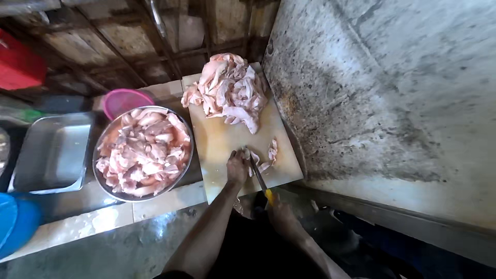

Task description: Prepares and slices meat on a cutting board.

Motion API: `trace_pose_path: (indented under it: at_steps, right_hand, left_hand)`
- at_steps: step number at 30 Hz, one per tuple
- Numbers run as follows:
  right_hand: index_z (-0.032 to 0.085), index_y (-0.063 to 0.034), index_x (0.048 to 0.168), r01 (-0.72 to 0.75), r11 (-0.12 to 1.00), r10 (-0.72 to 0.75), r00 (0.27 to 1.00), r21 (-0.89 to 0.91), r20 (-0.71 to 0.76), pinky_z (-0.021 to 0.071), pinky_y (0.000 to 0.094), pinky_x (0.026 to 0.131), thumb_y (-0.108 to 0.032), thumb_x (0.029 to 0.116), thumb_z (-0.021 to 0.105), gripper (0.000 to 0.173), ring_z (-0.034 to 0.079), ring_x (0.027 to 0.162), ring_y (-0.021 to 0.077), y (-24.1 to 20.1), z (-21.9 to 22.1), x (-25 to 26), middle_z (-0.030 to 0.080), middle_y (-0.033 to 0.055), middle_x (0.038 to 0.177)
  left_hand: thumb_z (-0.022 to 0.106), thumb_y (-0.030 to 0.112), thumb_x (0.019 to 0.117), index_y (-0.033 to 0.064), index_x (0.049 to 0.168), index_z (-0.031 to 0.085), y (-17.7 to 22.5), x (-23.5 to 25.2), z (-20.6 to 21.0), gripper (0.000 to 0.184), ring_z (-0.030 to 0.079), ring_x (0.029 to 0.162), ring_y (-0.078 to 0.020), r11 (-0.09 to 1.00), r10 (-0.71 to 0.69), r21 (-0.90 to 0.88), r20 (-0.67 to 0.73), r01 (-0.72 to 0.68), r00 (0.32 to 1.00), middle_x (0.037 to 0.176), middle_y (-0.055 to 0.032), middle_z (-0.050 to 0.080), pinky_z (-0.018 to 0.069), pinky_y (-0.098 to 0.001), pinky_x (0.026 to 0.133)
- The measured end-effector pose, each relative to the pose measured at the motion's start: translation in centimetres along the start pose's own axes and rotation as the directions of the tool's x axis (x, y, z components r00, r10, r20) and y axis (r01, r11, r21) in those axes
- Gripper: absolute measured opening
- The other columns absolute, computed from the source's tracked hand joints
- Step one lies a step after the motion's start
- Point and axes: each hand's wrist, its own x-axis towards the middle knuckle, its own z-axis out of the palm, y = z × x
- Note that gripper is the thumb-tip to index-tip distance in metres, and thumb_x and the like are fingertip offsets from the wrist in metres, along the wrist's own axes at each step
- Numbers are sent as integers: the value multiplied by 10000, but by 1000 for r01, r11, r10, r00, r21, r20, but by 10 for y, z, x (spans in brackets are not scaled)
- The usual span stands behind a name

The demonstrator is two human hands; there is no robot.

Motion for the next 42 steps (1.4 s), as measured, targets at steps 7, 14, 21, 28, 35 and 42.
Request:
trace_pose_path:
  at_steps: [7, 14, 21, 28, 35, 42]
  right_hand:
    - [395, -22, 1447, 95, 995, -95, 994, 12, -52, 577, 504, 899, -275, 1085, 471, 448, 711, 1030, 361, -38, -6, 52, 680, 211, 1099]
    - [367, -37, 1497, 19, 999, -20, 999, 35, 29, 578, 551, 877, -305, 1081, 441, 500, 713, 1018, 391, 9, 10, -2, 683, 234, 1127]
    - [362, -30, 1479, 114, 993, -115, 992, -27, -57, 581, 540, 884, -245, 1084, 452, 458, 713, 1019, 391, -23, 5, 53, 682, 230, 1102]
    - [365, -55, 1505, 34, 999, -34, 999, 33, 0, 584, 560, 852, -297, 1079, 441, 495, 722, 978, 399, 29, 32, 9, 695, 230, 1090]
    - [396, -66, 1485, 214, 977, -212, 972, 12, -98, 576, 564, 883, -268, 1071, 500, 472, 706, 1025, 405, -25, -23, 74, 681, 236, 1130]
    - [468, -97, 1485, 302, 950, -292, 950, 82, -113, 546, 558, 942, -342, 1069, 513, 485, 682, 1073, 365, 4, -49, 87, 674, 212, 1170]
  left_hand:
    - [652, 86, 939, 17, 1097, 715, -4, -5, 0, 184, 706, 932, -286, 998, 19, 65, 28, -20, 999, 1088, -160, 685, 601, -458, 851]
    - [665, 93, 958, 7, 1153, 706, 3, -18, 4, 217, 705, 940, -323, 999, 26, 19, -33, -26, 999, 1088, -189, 686, 602, -489, 839]
    - [671, 97, 939, 28, 1048, 709, -7, -7, 1, 135, 703, 926, -280, 995, 19, 95, 12, -20, 1000, 1062, -147, 686, 604, -458, 845]
    - [671, 76, 942, -1, 1107, 710, -3, -18, 7, 187, 707, 907, -310, 999, 33, 32, -64, -31, 997, 1069, -179, 686, 608, -493, 817]
    - [646, 150, 976, 36, 1119, 716, -9, -25, -4, 196, 695, 1036, -293, 990, 13, 137, 93, -26, 996, 1146, -154, 691, 582, -473, 933]
    - [634, 73, 915, 4, 1005, 721, -58, -57, -20, 144, 694, 857, -212, 995, 78, 59, -14, -77, 997, 938, -119, 713, 589, -381, 842]
